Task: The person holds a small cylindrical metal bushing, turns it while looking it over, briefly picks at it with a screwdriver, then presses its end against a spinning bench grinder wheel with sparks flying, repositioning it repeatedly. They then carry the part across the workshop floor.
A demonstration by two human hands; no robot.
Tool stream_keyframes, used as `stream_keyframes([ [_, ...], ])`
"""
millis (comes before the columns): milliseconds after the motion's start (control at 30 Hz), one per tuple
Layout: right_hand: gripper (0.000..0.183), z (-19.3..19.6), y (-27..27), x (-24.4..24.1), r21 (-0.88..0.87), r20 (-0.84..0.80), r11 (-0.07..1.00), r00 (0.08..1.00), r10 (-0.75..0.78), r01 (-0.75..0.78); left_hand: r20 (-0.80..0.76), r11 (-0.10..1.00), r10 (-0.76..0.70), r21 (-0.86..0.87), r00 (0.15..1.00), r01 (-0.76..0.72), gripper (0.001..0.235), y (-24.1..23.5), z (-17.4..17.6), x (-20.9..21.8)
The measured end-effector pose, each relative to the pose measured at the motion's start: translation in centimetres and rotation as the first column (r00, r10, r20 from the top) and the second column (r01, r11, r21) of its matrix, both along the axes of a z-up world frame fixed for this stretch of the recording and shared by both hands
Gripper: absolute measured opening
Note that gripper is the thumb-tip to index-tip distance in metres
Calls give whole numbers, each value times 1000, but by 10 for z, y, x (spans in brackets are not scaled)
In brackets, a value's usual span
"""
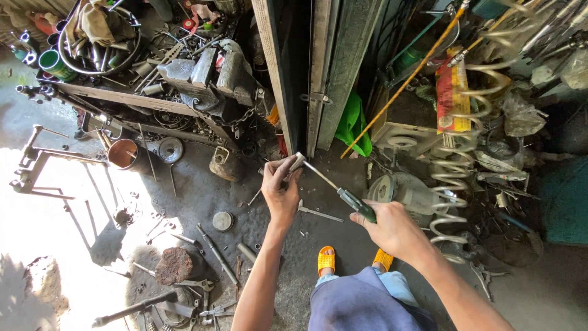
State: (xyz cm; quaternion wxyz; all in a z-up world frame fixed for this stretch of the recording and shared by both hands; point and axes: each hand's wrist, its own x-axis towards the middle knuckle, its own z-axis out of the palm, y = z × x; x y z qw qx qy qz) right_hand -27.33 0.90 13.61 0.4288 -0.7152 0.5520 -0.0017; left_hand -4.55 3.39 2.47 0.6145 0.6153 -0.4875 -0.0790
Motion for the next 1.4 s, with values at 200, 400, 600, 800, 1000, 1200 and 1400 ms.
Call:
stream_keyframes([
  [200, 27, -13, 0, -4, -53, 22, 998, 1000, 15, -14, -47, 998, -19, 52, 999, 21, 39, 0, 1, -1],
  [400, 31, -15, 1, -3, -93, 37, 996, 999, 10, -7, -68, 998, -12, 66, 998, 17, 40, 0, -9, -3],
  [600, 31, -8, -1, 3, -50, -46, 999, 999, 11, -14, -49, 998, 13, 69, 999, -10, 41, 0, -12, -1],
  [800, 36, -22, -3, 3, -134, 42, 990, 998, 52, -46, -59, 998, 44, 40, 997, -41, 36, 2, -6, 5],
  [1000, 36, -13, -3, 34, -419, 105, 888, 961, 257, -192, -85, 989, 137, -44, 987, -141, 36, 25, 24, 39],
  [1200, 58, 44, -4, 73, -46, 440, 951, 849, 293, -304, 166, 945, 252, -254, 953, -206, 41, 65, 166, 80],
  [1400, 50, 84, 15, 95, -322, 655, 929, 666, 357, -182, 601, 828, 489, -548, 632, -120, 43, 133, 339, 95],
])
